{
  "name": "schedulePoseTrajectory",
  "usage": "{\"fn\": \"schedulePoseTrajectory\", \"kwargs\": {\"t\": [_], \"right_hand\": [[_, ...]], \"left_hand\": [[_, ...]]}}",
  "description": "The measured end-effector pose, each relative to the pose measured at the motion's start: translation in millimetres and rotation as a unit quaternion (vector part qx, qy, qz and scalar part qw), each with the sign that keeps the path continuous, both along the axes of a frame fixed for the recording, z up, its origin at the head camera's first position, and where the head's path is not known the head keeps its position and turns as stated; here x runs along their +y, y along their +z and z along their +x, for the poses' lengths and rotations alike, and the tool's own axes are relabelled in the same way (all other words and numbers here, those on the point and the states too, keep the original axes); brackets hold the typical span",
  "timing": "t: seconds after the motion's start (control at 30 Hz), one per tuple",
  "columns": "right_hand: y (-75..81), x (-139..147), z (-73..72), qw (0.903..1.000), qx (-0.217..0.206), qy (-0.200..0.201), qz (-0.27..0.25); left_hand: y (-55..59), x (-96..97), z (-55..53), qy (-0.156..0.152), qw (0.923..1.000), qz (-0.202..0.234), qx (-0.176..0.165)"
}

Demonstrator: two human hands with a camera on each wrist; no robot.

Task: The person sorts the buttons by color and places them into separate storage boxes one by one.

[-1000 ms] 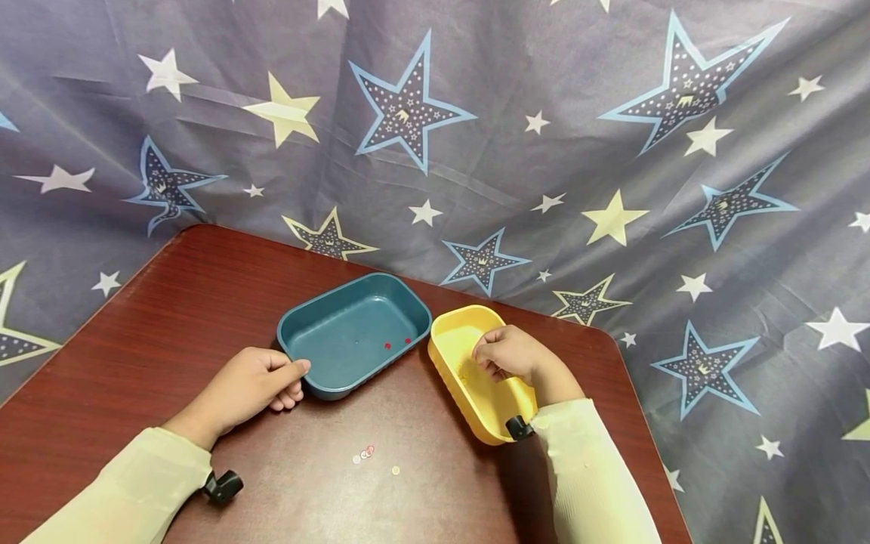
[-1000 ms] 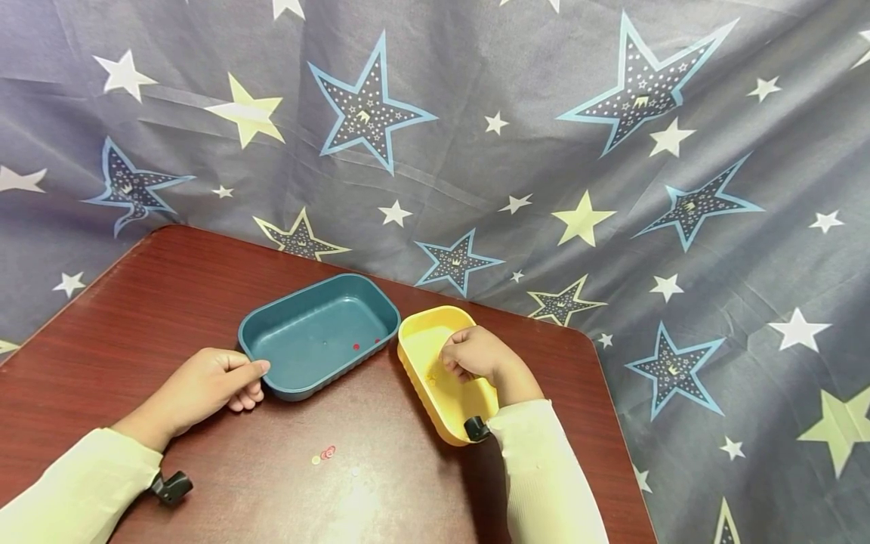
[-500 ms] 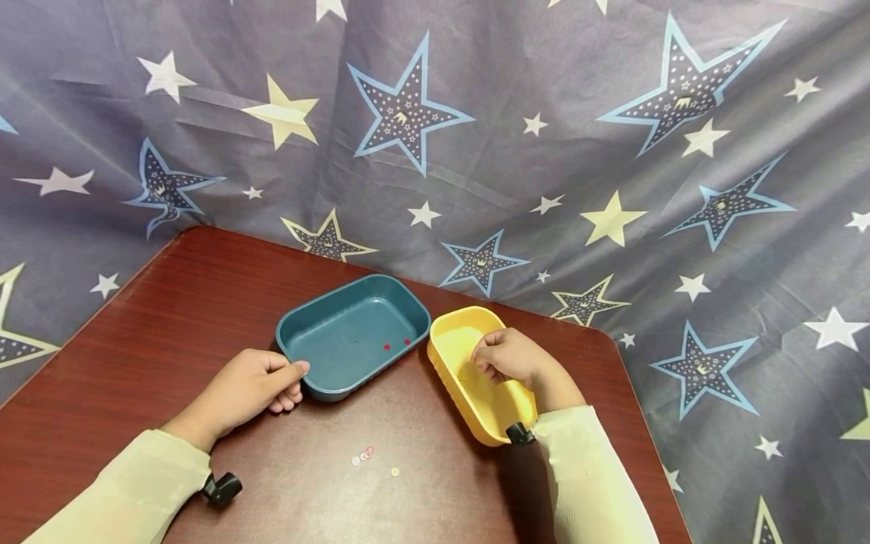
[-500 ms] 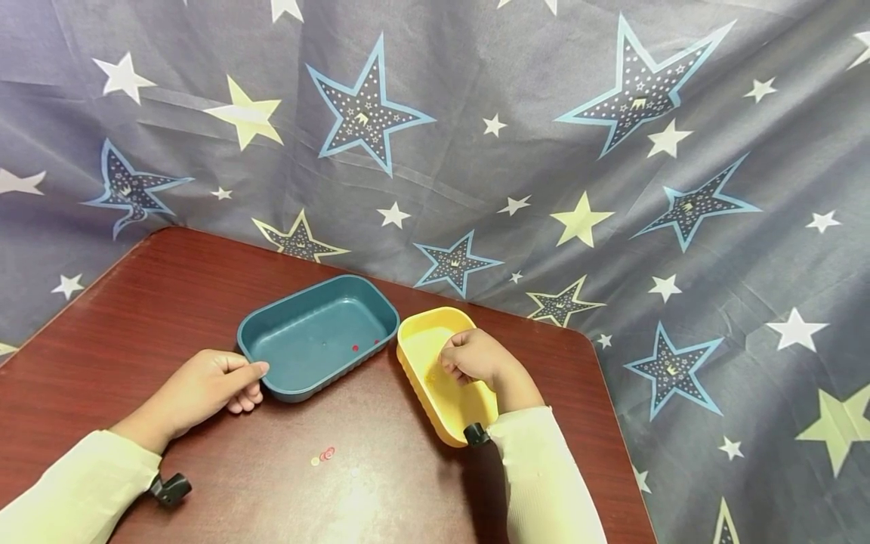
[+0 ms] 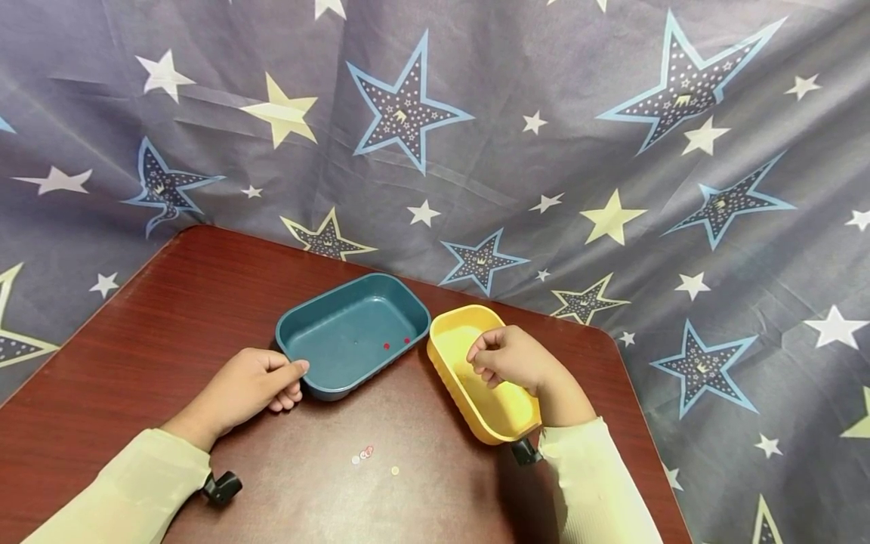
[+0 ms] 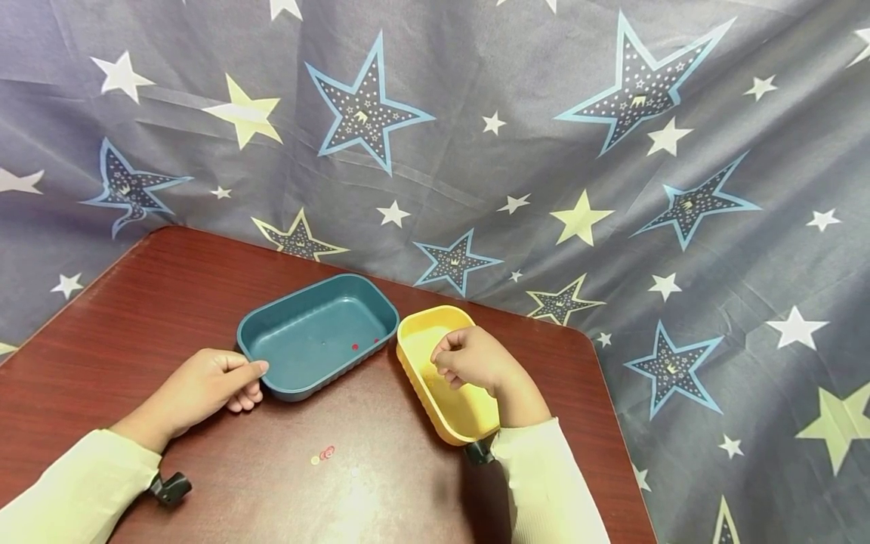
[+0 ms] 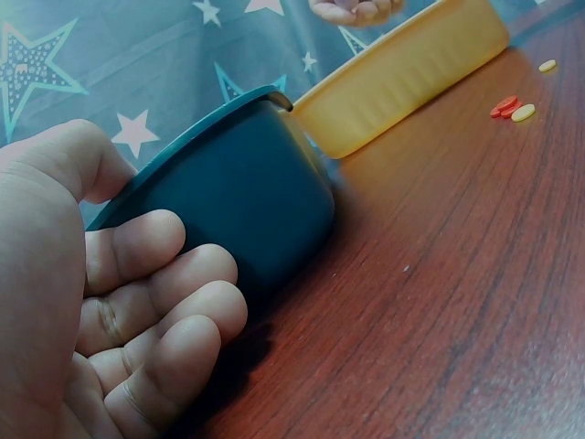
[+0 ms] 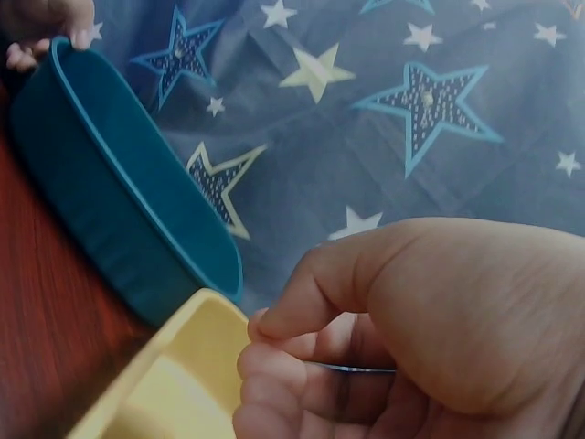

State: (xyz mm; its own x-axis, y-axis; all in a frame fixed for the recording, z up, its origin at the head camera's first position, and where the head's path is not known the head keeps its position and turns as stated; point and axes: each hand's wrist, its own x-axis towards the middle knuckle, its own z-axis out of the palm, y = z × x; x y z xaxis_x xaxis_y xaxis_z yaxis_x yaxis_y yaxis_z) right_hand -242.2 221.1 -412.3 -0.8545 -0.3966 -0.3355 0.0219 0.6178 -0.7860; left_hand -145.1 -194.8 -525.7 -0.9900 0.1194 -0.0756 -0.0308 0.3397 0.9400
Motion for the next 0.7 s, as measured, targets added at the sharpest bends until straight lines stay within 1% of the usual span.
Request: {"fn": "schedulePoseTrajectory", "kwargs": {"t": [0.23,0.43,0.53,0.7], "right_hand": [[10.6,-3.1,15.0,0.9996,0.019,0.020,-0.004],[18.6,-4.1,28.5,0.9985,0.045,0.029,0.009],[19.6,-5.3,36.4,0.9973,0.059,0.039,0.017],[17.2,-10.3,51.9,0.9938,0.086,0.065,0.030]], "left_hand": [[0.4,0.3,-0.3,-0.001,1.0000,0.003,0.001],[-0.1,0.5,-1.1,-0.002,1.0000,0.004,0.001],[0.1,0.5,-1.4,-0.002,1.0000,0.004,0.001],[0.5,0.4,-0.3,-0.001,1.0000,0.000,0.000]]}}
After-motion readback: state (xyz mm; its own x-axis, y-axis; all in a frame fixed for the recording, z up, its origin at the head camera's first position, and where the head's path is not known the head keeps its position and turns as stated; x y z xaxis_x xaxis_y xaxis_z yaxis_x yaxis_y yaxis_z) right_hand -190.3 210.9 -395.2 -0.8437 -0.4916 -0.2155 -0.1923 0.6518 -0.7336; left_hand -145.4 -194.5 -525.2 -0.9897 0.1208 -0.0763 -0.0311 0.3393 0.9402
